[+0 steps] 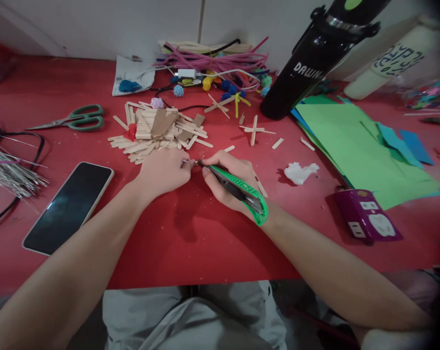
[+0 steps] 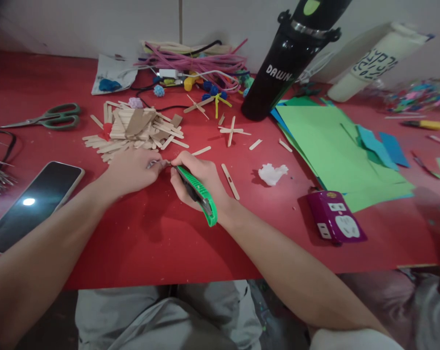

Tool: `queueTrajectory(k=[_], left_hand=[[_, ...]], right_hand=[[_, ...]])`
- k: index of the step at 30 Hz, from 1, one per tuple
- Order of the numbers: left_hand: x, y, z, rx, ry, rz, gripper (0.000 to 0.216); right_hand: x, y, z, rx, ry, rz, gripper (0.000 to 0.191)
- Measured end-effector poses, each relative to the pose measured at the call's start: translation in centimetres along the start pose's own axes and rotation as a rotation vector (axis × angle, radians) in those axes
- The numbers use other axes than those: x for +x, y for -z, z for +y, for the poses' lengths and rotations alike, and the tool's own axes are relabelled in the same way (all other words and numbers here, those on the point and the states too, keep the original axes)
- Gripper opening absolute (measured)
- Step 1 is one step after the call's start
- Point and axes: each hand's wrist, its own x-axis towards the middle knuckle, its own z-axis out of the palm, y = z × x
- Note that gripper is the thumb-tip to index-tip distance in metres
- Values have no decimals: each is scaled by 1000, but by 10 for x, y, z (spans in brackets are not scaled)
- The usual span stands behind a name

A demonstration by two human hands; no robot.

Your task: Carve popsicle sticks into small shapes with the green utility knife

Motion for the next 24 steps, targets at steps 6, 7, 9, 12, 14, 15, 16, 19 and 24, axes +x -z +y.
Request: queueTrajectory(k=[6,7,9,12,14,15,16,19,24], left_hand=[[0,-1,-1,-5,5,0,34],[-1,-1,-1,-7,3,-2,35],[-1,-1,-1,-16,2,-1,35],[-2,0,0,-38,5,4,33],[-2,1,0,-52,8,1,33],[-2,1,1,-55,9,-2,33],[-2,2,1,-56,11,-6,33],[-3,3,2,-45,10,-15,35],[-2,2,0,-33,8,-5,36]], right_hand=[[-2,-1,1,-36,25,-1,8],[-3,-1,1,-39,37,1,8],[-3,-1,2,-41,61,2,7],[-4,-1,2,-49,74,14,8],[-3,-1,2,-60,69,24,9],[-3,-2,2,-64,69,29,9],[-3,-2,2,-66,72,32,9],[-4,-2,3,-67,86,48,8],[-9,-2,2,-79,132,114,5]])
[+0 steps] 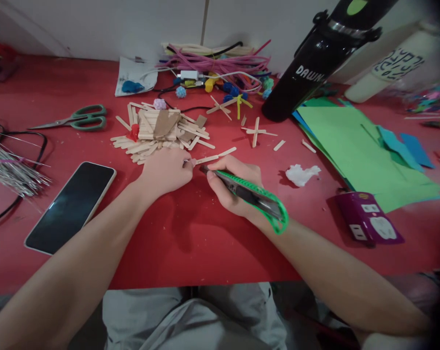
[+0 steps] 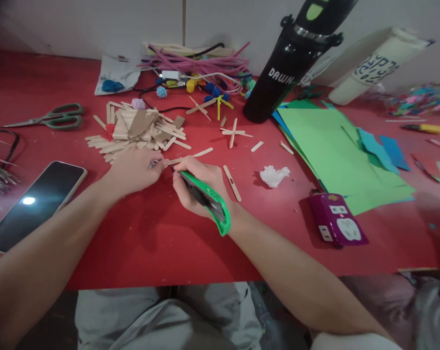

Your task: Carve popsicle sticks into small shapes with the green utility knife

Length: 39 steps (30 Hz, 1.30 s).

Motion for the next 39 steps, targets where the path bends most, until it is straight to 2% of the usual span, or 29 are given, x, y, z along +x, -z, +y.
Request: queueTrajectory(k=[4,9,16,30,39], left_hand=[[1,0,-3,-23,-22,15,36],[1,2,-2,-24,-18,8,37],[0,2,-1,7,-17,9,37],[1,0,-2,14,-26,19,38],[3,-3,-3,33,-21,18,38]], right_hand=[[-1,3,3,9,-30,39,4],[-1,1,13,23,-131,-3,10],[0,-3,14,29,-130,-15,16],[5,-2,10,82,-113,-60,11],[8,0,3,89,-132,-135,6]])
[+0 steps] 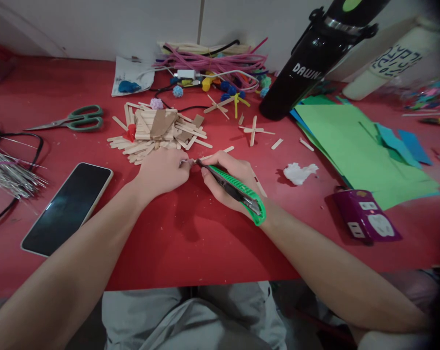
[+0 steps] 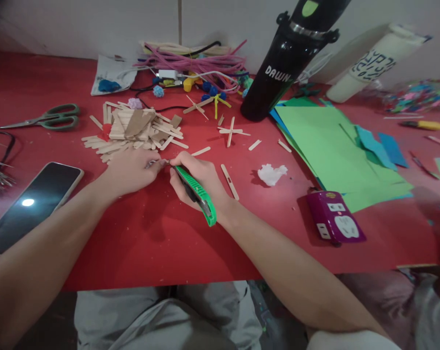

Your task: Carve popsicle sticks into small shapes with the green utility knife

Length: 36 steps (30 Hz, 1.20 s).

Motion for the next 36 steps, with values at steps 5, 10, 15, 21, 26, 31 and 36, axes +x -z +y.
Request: queueTrajectory(k=[5,10,15,21,26,31,36], left_hand=[[0,1,1,-9,1,-8,39],[-1,1,2,-17,12,-6,39],[0,0,-1,-15,-8,35,39],[0,2,-2,-31,-20,29,40],[0,1,-3,-67,-26,28,39],[0,2,-2,-66,-21,18,38],[0,2,-3,-67,-31,25,39]], right_hand=[[0,1,1,-16,22,8,6],[-2,1,0,-37,24,20,8],[-7,1,-2,-118,58,-10,5],[-6,2,13,-29,25,103,8],[-4,2,21,3,-11,100,11],[-4,1,20,13,-7,85,14],[-3,0,20,19,19,87,12]])
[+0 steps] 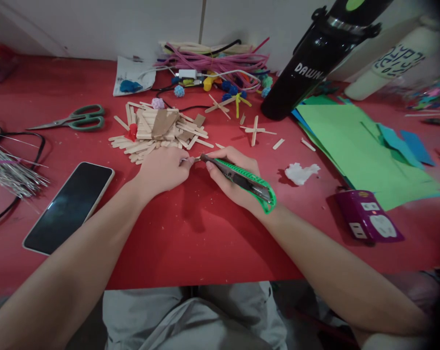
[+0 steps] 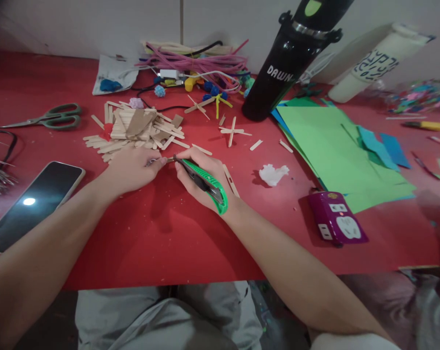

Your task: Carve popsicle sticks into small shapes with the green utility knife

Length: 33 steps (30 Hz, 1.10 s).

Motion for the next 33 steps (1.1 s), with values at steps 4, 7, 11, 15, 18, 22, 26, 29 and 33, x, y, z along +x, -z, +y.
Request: queueTrajectory(k=[4,7,11,15,18,22,26,29,33], left_hand=[[0,-1,-1,-5,0,7,39],[0,-2,-1,-2,0,9,38],[1,-1,0,-2,3,4,39],[0,-1,0,-3,12,0,39],[-1,-2,0,-2,34,6,38],[-1,-1,4,2,48,11,36],[-1,1,7,25,74,-9,35],[-1,1,7,25,65,-15,36],[-1,0,5,30,52,-12,36]], right_hand=[[0,0,0,17,4,3,11],[0,-1,1,15,10,8,10],[1,-2,3,10,38,20,8],[0,-3,3,14,18,9,8],[1,-3,0,-7,-29,-19,12],[3,-1,-6,-9,-62,-57,15],[5,0,-10,-24,-43,-64,13],[5,0,-12,-30,-28,-79,11],[4,0,-15,-36,-24,-91,11]])
